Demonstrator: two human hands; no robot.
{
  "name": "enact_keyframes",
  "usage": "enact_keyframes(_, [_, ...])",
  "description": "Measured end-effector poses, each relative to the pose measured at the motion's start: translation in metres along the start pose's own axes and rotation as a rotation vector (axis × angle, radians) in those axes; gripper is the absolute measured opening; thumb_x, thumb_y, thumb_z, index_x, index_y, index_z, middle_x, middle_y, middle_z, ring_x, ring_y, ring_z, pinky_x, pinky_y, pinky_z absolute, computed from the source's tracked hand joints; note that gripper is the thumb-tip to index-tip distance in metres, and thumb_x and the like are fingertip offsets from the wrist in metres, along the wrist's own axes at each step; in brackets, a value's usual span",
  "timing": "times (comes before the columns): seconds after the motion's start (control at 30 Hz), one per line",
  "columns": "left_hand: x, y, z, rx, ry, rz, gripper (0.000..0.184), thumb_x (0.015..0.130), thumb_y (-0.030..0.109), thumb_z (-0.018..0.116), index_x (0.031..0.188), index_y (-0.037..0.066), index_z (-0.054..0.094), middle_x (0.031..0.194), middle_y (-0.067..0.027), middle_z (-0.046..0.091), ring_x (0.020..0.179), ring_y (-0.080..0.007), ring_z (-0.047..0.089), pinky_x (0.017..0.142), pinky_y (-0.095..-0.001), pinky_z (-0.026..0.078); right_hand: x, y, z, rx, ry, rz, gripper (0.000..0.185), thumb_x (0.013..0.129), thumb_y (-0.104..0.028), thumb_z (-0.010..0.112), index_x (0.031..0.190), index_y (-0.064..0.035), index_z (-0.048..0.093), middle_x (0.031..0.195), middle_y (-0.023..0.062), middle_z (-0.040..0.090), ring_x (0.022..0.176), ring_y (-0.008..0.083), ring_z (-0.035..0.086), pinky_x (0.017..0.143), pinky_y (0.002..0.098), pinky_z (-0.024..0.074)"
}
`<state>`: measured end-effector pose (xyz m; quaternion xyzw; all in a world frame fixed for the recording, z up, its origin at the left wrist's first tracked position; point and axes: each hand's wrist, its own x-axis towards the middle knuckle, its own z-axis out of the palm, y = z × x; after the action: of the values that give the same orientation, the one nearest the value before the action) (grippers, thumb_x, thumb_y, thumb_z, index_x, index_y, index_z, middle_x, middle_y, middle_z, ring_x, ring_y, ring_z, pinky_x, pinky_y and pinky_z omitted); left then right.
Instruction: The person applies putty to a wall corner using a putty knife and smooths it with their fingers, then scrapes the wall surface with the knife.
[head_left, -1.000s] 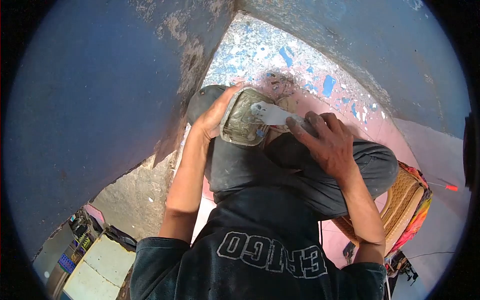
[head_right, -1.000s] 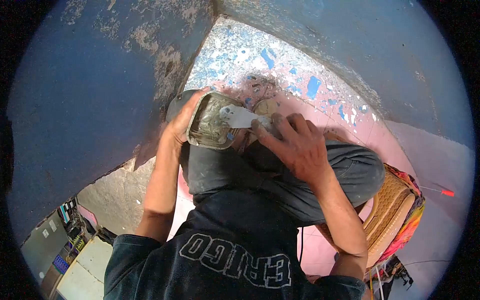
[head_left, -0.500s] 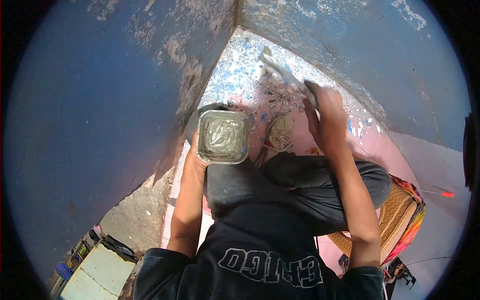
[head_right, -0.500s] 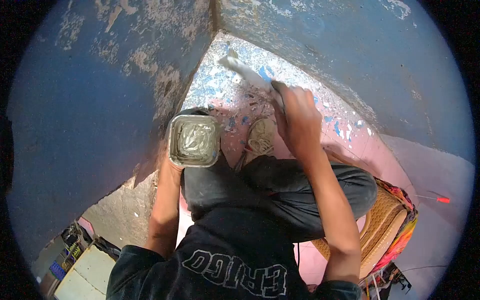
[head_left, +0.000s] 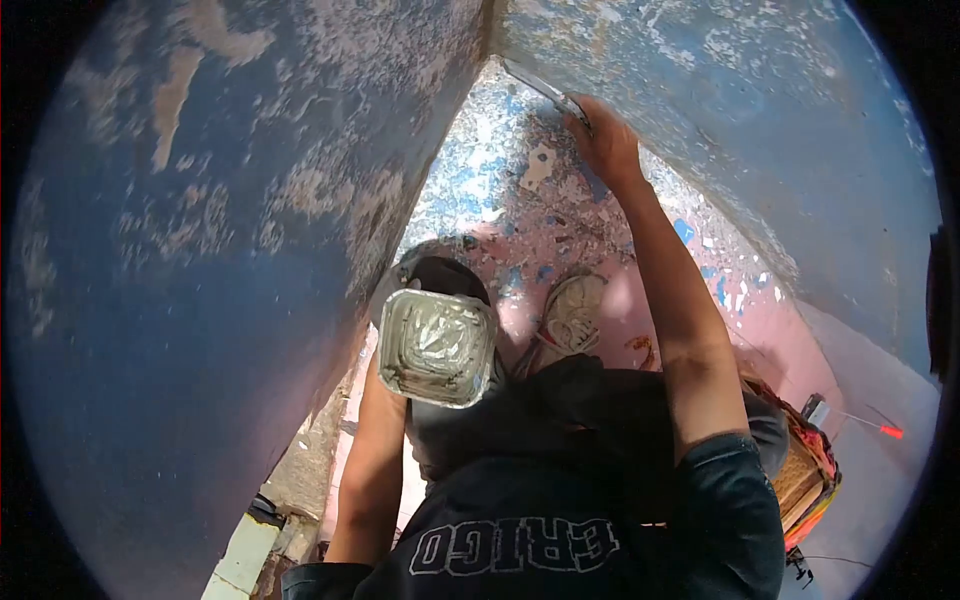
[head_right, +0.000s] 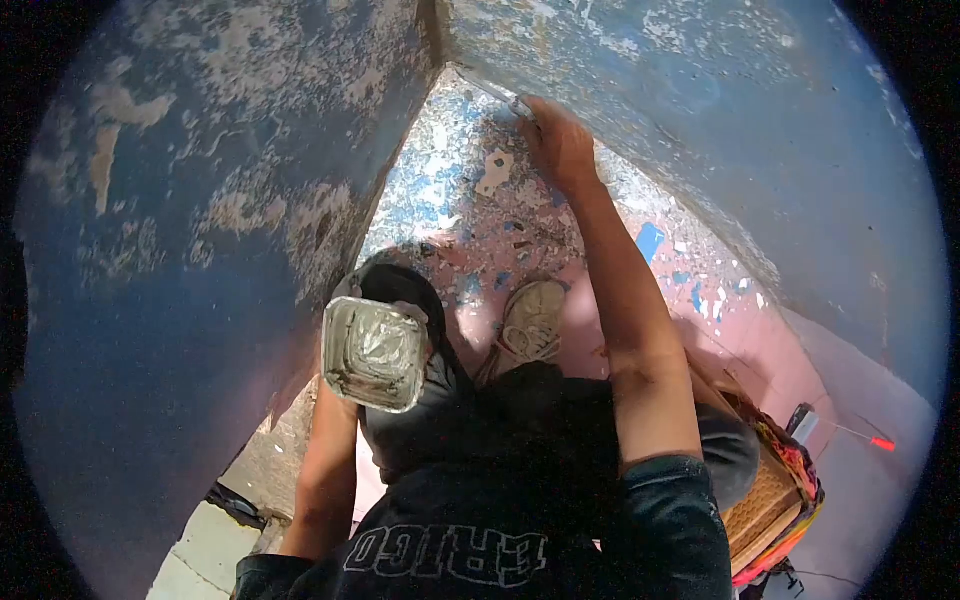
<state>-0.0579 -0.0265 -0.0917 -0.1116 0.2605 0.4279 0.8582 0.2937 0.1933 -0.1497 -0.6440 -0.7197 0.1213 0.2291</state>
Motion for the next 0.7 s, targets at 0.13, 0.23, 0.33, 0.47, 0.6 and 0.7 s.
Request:
enact_keyframes(0.13, [-0.003,-0.001,-0.007,-0.005,0.040,0.004,0.042,0.098,0.032,0.053,0.124,0.000,0.061,0.114,-0.0197,0.068,0.096,-0.0296,0.071,0.083,-0.0449,0.061,0.010,0.010,0.016,-0.061,0.069,-0.068,0.036,0.095,-0.034,0.060,0.127,-0.0174,0.057,0.113,0.0154,0.066,0.102,0.0389,0.063,0.080,0.0502,0.0520])
enact_keyframes(0.23, [-0.006,-0.002,-0.011,-0.013,0.063,-0.003,0.042,0.098,0.032,0.053,0.125,0.000,0.061,0.115,-0.0198,0.068,0.097,-0.0295,0.071,0.083,-0.0449,0.061,0.012,0.018,0.021,-0.080,0.052,-0.086,0.038,0.096,-0.036,0.059,0.129,-0.0171,0.056,0.111,0.0153,0.067,0.098,0.0391,0.065,0.078,0.0503,0.0529])
enact_keyframes(0.33, [-0.003,-0.003,-0.011,-0.014,0.064,-0.013,0.043,0.098,0.033,0.053,0.125,0.001,0.061,0.115,-0.0198,0.068,0.097,-0.0295,0.071,0.084,-0.0449,0.061,0.015,0.019,0.025,-0.149,0.148,-0.134,0.038,0.094,-0.033,0.064,0.128,-0.0180,0.057,0.107,0.0139,0.069,0.088,0.0384,0.068,0.071,0.0479,0.0541])
enact_keyframes(0.47, [0.001,0.000,-0.013,-0.012,0.068,-0.025,0.043,0.098,0.033,0.053,0.125,0.001,0.060,0.115,-0.0198,0.068,0.097,-0.0295,0.070,0.084,-0.0450,0.060,0.014,0.015,0.024,-0.186,0.103,-0.055,0.037,0.094,-0.032,0.063,0.128,-0.0187,0.057,0.105,0.0147,0.069,0.083,0.0380,0.068,0.067,0.0486,0.0532])
enact_keyframes(0.6, [-0.002,-0.004,-0.014,-0.021,0.066,-0.023,0.043,0.098,0.033,0.053,0.126,0.001,0.060,0.116,-0.0198,0.067,0.098,-0.0295,0.070,0.084,-0.0450,0.060,0.007,0.008,0.012,-0.242,0.137,-0.046,0.036,0.093,-0.028,0.063,0.128,-0.0193,0.056,0.099,0.0155,0.068,0.079,0.0380,0.067,0.063,0.0469,0.0527])
enact_keyframes(0.7, [0.000,-0.002,-0.014,-0.030,0.056,-0.014,0.043,0.098,0.033,0.053,0.126,0.001,0.060,0.116,-0.0198,0.067,0.098,-0.0295,0.070,0.085,-0.0450,0.060,-0.002,-0.002,-0.008,-0.264,0.135,-0.035,0.036,0.093,-0.026,0.063,0.128,-0.0185,0.056,0.096,0.0155,0.067,0.078,0.0384,0.067,0.064,0.0461,0.0533])
